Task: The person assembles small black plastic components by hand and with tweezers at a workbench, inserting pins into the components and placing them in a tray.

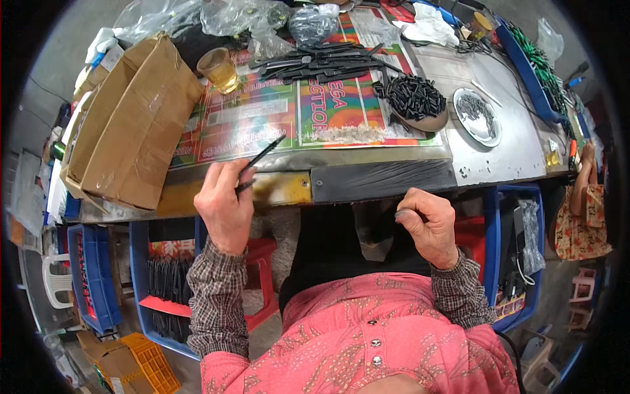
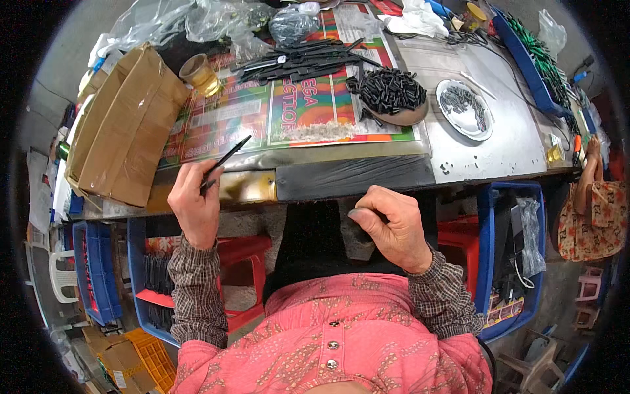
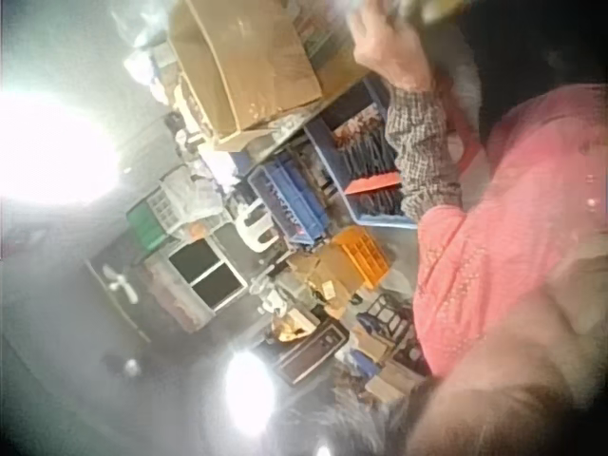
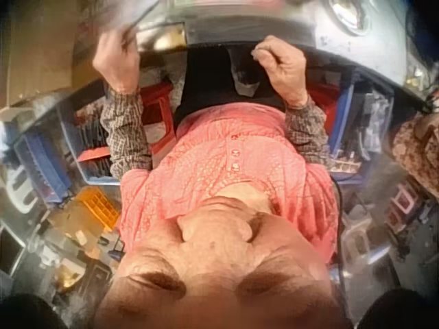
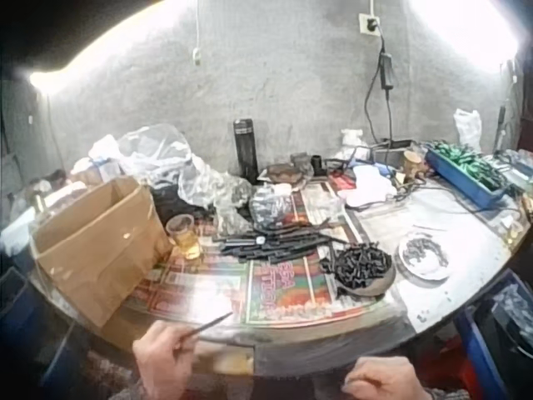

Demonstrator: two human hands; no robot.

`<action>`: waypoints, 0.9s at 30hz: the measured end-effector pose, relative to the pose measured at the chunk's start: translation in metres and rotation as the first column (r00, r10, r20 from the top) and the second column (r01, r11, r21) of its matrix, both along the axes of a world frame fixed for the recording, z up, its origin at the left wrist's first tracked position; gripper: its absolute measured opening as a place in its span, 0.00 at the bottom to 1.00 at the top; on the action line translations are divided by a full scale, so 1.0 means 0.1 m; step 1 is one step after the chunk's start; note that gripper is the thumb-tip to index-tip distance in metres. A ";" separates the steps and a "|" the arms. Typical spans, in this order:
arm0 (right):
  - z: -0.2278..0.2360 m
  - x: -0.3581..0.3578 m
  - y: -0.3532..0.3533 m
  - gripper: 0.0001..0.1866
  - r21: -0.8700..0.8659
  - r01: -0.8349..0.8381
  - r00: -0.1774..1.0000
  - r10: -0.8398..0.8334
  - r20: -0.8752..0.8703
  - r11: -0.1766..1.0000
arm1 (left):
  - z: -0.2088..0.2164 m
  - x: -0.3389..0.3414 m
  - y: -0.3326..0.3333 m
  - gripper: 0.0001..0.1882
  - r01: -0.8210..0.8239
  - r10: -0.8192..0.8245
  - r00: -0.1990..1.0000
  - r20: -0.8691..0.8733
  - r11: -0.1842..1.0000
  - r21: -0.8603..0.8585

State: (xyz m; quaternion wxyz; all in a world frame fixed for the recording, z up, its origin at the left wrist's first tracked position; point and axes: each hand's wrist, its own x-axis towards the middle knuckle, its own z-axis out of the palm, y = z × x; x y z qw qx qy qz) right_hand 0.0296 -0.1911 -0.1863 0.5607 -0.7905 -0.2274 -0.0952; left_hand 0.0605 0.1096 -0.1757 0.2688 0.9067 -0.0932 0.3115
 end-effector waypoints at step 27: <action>0.15 0.29 -0.27 0.09 -0.006 0.102 0.991 -0.101 0.093 0.995 | 0.19 1.67 -0.87 0.08 0.232 -0.213 0.972 -0.101 0.940 0.249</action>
